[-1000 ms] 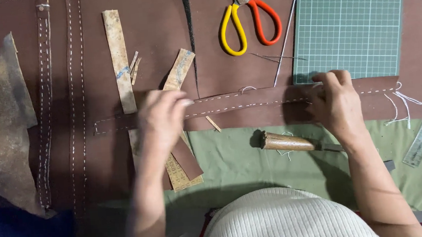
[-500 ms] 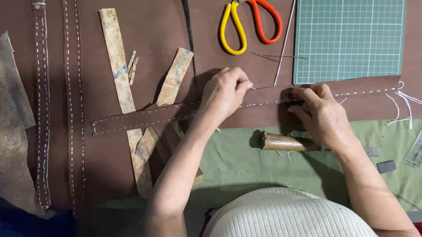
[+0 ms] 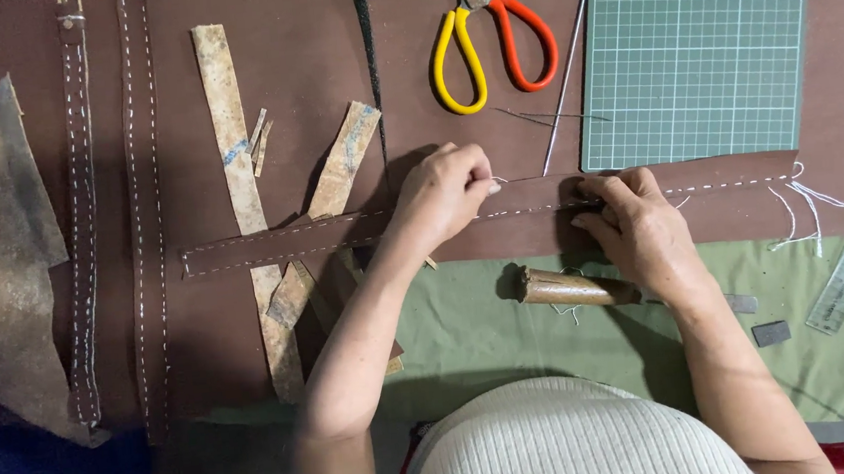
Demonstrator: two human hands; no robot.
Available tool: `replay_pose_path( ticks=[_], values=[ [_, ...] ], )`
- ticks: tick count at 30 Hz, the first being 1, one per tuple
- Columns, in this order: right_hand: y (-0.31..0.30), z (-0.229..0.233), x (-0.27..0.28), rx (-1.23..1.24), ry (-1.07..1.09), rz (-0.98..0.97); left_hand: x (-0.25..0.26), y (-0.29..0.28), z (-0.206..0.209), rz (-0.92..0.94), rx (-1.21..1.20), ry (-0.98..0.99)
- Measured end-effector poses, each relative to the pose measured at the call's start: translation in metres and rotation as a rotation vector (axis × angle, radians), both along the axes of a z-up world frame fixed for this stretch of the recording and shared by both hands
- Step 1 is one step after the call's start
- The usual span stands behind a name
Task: Punching holes in a leather strap using a hand punch and a mallet for leathercrafting.
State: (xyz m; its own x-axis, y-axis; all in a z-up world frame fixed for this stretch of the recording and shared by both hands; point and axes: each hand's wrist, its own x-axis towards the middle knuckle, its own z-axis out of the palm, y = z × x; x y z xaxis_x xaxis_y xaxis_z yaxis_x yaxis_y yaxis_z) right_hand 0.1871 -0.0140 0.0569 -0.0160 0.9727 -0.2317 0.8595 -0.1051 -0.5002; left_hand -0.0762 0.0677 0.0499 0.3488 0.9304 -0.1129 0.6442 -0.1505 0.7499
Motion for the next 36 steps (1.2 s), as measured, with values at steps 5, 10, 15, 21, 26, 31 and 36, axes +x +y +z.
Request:
replay_pose_path(
  ticks=[5, 10, 15, 21, 26, 31, 36],
  values=[
    [0.000, 0.007, -0.004, 0.000, 0.027, 0.003, -0.004, 0.005, -0.018, 0.137, -0.131, -0.152],
    [0.000, 0.003, -0.001, -0.011, 0.022, 0.006, -0.008, -0.003, 0.007, 0.103, -0.112, -0.132],
    [0.000, -0.004, 0.001, 0.009, 0.016, 0.002, 0.002, -0.007, -0.004, 0.014, 0.038, 0.137],
    [0.000, -0.002, 0.003, 0.002, 0.028, 0.005, 0.003, 0.002, -0.034, 0.093, -0.065, -0.135],
    [0.002, 0.008, -0.004, 0.009, 0.063, 0.040, -0.002, -0.003, -0.003, 0.188, -0.237, -0.386],
    [0.002, 0.009, -0.003, -0.010, 0.060, 0.037, -0.014, -0.001, -0.014, 0.171, 0.212, -0.058],
    [0.001, -0.010, 0.007, -0.008, 0.020, -0.002, -0.008, -0.015, 0.015, 0.087, -0.034, 0.058]
  ],
)
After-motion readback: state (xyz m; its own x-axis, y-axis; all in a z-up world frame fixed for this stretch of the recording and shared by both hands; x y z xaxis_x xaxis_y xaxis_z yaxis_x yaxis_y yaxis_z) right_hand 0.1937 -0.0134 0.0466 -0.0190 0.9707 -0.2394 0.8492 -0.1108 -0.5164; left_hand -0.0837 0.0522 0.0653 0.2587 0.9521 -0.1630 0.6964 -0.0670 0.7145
